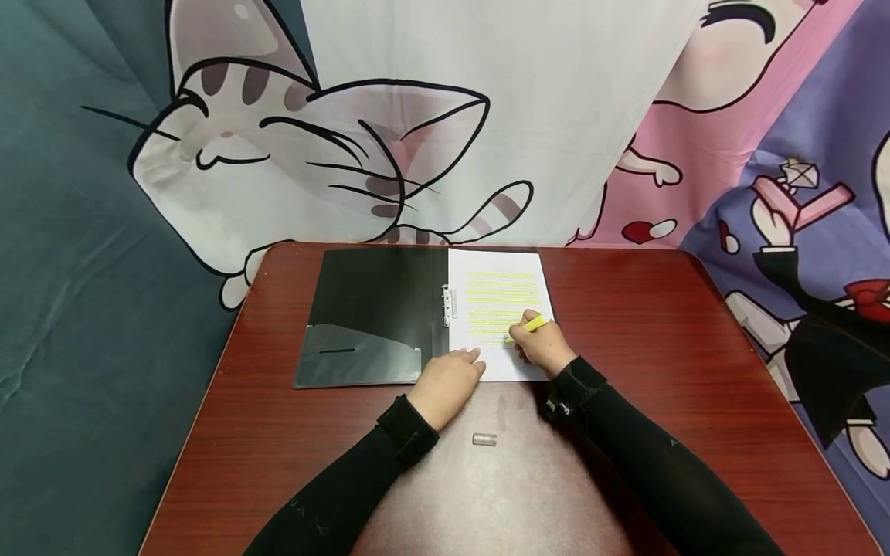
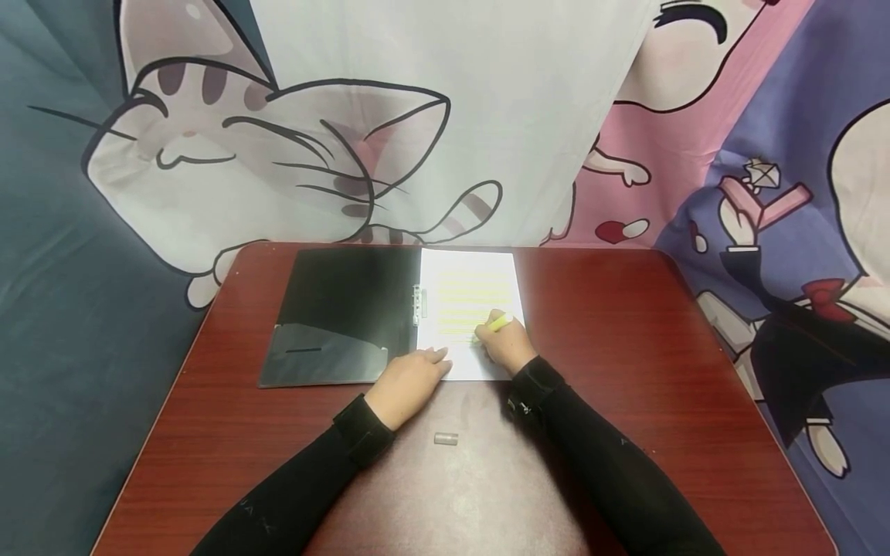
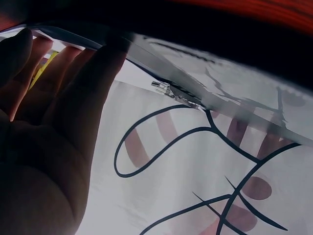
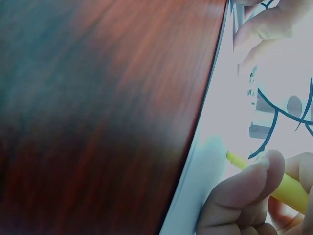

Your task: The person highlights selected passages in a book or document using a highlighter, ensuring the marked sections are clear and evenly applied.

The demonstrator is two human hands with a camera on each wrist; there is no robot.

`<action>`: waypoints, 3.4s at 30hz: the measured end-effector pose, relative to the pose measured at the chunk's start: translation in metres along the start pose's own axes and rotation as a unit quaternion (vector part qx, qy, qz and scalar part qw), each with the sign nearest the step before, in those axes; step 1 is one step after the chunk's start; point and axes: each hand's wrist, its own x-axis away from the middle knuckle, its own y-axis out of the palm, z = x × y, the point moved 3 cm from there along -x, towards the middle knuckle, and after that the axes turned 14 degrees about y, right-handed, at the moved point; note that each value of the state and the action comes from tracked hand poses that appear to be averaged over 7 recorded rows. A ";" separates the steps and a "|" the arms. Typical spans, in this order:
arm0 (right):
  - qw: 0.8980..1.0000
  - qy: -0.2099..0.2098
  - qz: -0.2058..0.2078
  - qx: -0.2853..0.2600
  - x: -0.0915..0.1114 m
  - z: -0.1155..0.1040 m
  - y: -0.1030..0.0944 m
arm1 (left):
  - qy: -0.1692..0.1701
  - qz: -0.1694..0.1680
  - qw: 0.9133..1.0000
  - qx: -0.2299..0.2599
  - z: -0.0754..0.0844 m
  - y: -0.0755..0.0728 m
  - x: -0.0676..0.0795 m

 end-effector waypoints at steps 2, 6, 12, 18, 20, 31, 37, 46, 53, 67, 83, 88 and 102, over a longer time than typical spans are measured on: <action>1.000 0.001 -0.002 -0.005 0.000 0.000 0.000 | 0.000 0.000 1.000 0.000 0.000 -0.001 0.000; 1.000 0.000 -0.006 -0.010 -0.001 0.001 -0.002 | 0.001 0.003 1.000 -0.002 0.001 -0.002 -0.001; 1.000 0.007 -0.001 -0.012 -0.004 0.003 -0.005 | 0.005 0.010 1.000 -0.001 0.001 -0.003 -0.001; 1.000 -0.001 0.000 -0.002 -0.003 0.004 -0.005 | 0.006 0.008 1.000 0.001 0.001 -0.002 0.000; 1.000 -0.004 -0.001 -0.001 -0.003 0.005 -0.005 | 0.007 0.007 1.000 0.002 0.001 -0.002 0.000; 1.000 -0.004 -0.002 -0.011 0.001 0.005 -0.007 | 0.007 0.007 1.000 0.010 0.000 -0.004 0.002; 1.000 -0.009 -0.002 -0.009 0.001 0.005 -0.007 | 0.007 0.010 1.000 0.008 0.000 -0.002 0.002; 1.000 -0.010 0.006 -0.009 -0.001 0.007 -0.011 | 0.005 0.005 1.000 0.004 0.000 -0.002 0.000; 1.000 -0.012 0.010 0.001 -0.001 0.007 -0.013 | 0.006 -0.002 1.000 0.007 0.000 -0.002 0.000; 1.000 -0.010 0.014 0.023 -0.002 0.012 -0.018 | 0.005 -0.008 1.000 0.006 0.000 -0.002 -0.001; 0.999 0.000 0.015 0.032 -0.003 0.012 -0.023 | 0.007 -0.014 1.000 -0.002 -0.001 0.000 -0.001; 0.999 0.000 0.016 0.038 -0.003 0.013 -0.023 | 0.008 -0.010 1.000 0.006 -0.002 0.003 -0.001; 0.999 -0.005 0.018 0.047 -0.003 0.012 -0.027 | 0.007 -0.012 1.000 0.003 -0.001 -0.002 -0.001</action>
